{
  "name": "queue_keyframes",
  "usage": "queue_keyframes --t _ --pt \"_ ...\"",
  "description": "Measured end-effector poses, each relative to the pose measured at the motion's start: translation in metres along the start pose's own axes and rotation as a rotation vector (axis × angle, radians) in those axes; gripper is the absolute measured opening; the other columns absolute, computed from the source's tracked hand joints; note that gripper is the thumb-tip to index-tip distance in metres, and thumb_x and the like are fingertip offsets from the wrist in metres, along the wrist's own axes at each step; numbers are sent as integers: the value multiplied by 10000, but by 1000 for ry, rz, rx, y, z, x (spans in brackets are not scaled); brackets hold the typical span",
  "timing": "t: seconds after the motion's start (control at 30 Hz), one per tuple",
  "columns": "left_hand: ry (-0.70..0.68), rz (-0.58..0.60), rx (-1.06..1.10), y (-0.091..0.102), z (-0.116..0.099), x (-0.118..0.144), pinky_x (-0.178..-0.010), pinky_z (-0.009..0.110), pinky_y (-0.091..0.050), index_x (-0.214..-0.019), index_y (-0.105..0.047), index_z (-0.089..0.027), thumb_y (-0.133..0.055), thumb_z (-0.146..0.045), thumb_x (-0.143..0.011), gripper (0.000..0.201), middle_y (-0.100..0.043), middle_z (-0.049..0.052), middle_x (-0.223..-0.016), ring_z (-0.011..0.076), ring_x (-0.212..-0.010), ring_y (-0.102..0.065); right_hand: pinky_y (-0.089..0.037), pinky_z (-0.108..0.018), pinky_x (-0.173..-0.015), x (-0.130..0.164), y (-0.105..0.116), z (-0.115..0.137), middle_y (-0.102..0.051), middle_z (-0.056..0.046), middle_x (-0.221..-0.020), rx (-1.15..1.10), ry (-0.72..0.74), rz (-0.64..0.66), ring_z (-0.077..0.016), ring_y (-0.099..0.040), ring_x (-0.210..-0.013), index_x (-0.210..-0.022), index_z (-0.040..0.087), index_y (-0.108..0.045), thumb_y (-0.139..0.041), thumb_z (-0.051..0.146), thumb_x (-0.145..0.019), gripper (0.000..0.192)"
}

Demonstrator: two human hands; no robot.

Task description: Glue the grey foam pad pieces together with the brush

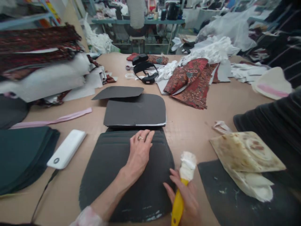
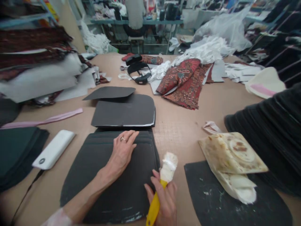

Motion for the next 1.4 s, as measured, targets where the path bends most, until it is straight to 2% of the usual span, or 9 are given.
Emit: queue_keyframes --t 0.1,0.2,0.33,0.43,0.6,0.83,1.0,1.2,1.4 --pt "-31 26 90 20 1 34 -925 391 -409 -1170 -499 -184 -477 -74 -829 360 -525 82 -1235 222 -1158 -436 -466 -375 -753 -19 2 17 -688 -80 -988 26 169 -14 -241 -639 -902 -1025 183 -568 -680 214 -756 294" --pt "-18 64 141 31 20 82 -914 369 -441 -1134 -515 -178 -469 -44 -807 357 -551 69 -1208 206 -1133 -468 -477 -337 -727 -45 -19 45 -680 -72 -1005 -26 290 96 -216 -638 -883 -977 194 -568 -662 227 -770 231" --pt "69 -66 56 35 74 142 -935 380 -440 -1196 -485 -166 -428 -4 -786 444 -546 81 -1236 213 -1186 -446 -495 -331 -713 -76 -69 92 -658 -88 -1039 -161 280 305 -213 -615 -914 -952 197 -563 -557 228 -840 116" --pt "161 -124 -20 25 113 169 -947 404 -424 -1218 -485 -174 -450 -2 -762 488 -538 81 -1257 234 -1214 -425 -493 -332 -710 -89 -112 132 -648 -96 -1054 -230 296 422 -213 -599 -920 -954 199 -565 -525 211 -852 110" --pt "221 -81 -7 10 128 180 -951 406 -404 -1177 -531 -182 -492 -86 -801 390 -546 62 -1256 244 -1216 -421 -466 -345 -729 -90 -171 170 -637 -105 -1069 -200 374 528 -226 -567 -938 -963 187 -567 -558 195 -835 128" --pt "202 -40 34 10 114 182 -945 371 -369 -1209 -511 -224 -441 -170 -884 337 -525 31 -1277 214 -1213 -406 -453 -375 -775 -81 -184 168 -638 -101 -1047 -158 383 504 -220 -568 -931 -1040 184 -552 -559 225 -845 200" --pt "258 -113 112 12 121 182 -923 337 -344 -1153 -550 -244 -436 -175 -891 295 -563 -6 -1231 185 -1181 -425 -473 -346 -798 -81 -184 157 -629 -69 -993 -212 252 514 -195 -576 -935 -1071 203 -549 -568 227 -836 237" --pt "293 -174 162 15 121 181 -913 340 -317 -1125 -573 -217 -384 -164 -907 293 -574 -4 -1220 192 -1176 -419 -478 -277 -700 -88 -198 139 -592 -24 -847 -221 5 538 -144 -579 -772 -1009 200 -545 -574 310 -834 209" --pt "288 -117 184 11 121 180 -900 345 -320 -1152 -557 -213 -382 -179 -911 301 -556 4 -1239 196 -1175 -420 -455 -258 -677 -87 -206 137 -547 -4 -792 -238 -20 528 -125 -543 -718 -961 198 -540 -552 296 -842 154"
Point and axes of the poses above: each hand's wrist, its own x-axis away from the middle knuckle, its own y-axis out of the back of the hand, z = x × y, the point moved 9 cm from there along -x, towards the middle knuckle
